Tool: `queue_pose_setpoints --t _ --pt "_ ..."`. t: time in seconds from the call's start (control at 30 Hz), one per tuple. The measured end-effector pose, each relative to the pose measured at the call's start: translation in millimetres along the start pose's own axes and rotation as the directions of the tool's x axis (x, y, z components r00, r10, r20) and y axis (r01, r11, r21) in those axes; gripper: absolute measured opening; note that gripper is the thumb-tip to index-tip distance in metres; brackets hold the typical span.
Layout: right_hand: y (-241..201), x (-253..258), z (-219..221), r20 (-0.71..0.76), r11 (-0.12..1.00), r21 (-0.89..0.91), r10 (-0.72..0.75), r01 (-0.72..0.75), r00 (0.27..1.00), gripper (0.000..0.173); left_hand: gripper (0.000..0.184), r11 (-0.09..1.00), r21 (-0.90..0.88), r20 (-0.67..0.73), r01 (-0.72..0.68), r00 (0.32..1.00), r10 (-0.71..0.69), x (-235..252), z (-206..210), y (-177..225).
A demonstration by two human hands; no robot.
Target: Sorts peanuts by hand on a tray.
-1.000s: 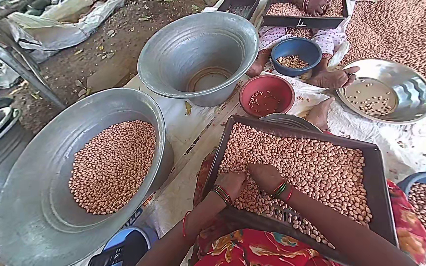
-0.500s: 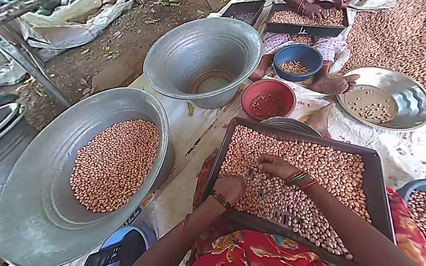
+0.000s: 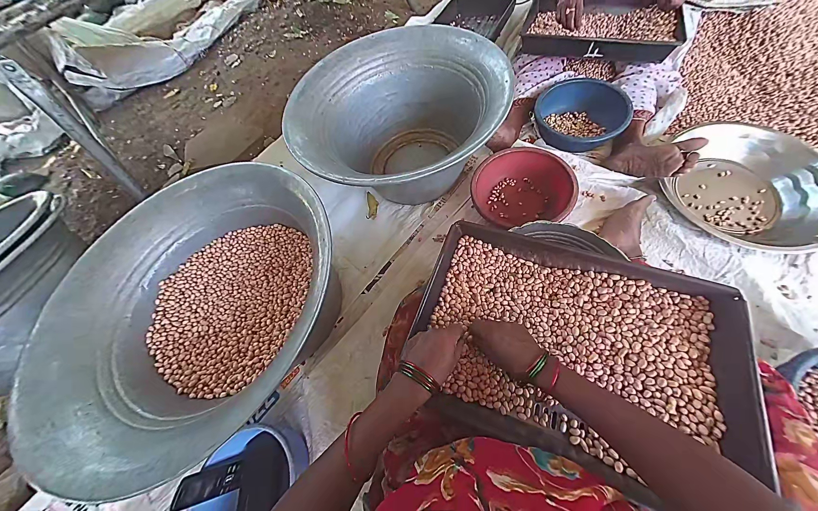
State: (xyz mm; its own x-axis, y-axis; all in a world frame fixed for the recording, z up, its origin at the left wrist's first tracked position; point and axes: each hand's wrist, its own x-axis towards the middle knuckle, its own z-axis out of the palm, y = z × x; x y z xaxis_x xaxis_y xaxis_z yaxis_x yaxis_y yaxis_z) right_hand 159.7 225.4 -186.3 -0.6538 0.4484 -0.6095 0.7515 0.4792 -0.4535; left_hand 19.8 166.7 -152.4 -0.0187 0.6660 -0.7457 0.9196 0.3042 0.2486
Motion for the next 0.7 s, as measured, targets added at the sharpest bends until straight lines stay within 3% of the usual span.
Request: queue_pose_setpoints --t 0.27,0.33,0.4,0.43,0.5,0.57,0.63,0.7 --pt "-0.7 1.1 -2.4 0.028 0.999 -0.041 -0.015 0.016 1.0 0.033 0.042 0.997 0.072 0.043 -0.011 0.999 0.008 8.2 10.6 10.7" --pt "4.0 1.4 -3.1 0.005 0.999 0.046 -0.018 0.018 1.0 0.035 0.043 0.996 0.092 0.042 -0.014 0.999 0.01 9.2 13.0 11.5" --pt "18.5 1.1 -5.4 -0.088 0.953 0.298 -0.029 0.055 0.996 0.031 0.042 0.994 0.102 0.027 -0.041 0.999 0.038 9.8 16.8 9.9" --pt "27.6 -0.8 -6.2 -0.149 0.871 0.482 -0.019 0.089 0.989 0.025 0.042 0.993 0.107 0.021 -0.057 0.998 0.056 9.8 18.4 8.9" --pt "44.0 -7.4 -10.3 -0.208 0.572 0.804 0.017 0.161 0.978 0.01 0.042 0.988 0.128 0.026 -0.09 0.996 0.087 10.6 21.3 8.0" --pt "55.8 -16.4 -18.7 -0.189 0.302 0.938 0.035 0.17 0.981 0.01 0.04 0.977 0.172 0.054 -0.128 0.991 0.12 11.6 23.1 10.0" --pt "55.5 -22.0 -27.2 -0.175 0.197 0.969 0.111 0.15 0.978 0.013 0.04 0.961 0.222 0.083 -0.163 0.985 0.148 12.0 23.2 13.6" --pt "45.3 -19.6 -35.0 -0.157 0.226 0.969 0.238 0.102 0.958 0.008 0.038 0.953 0.246 0.097 -0.179 0.982 0.16 10.4 21.2 17.8"
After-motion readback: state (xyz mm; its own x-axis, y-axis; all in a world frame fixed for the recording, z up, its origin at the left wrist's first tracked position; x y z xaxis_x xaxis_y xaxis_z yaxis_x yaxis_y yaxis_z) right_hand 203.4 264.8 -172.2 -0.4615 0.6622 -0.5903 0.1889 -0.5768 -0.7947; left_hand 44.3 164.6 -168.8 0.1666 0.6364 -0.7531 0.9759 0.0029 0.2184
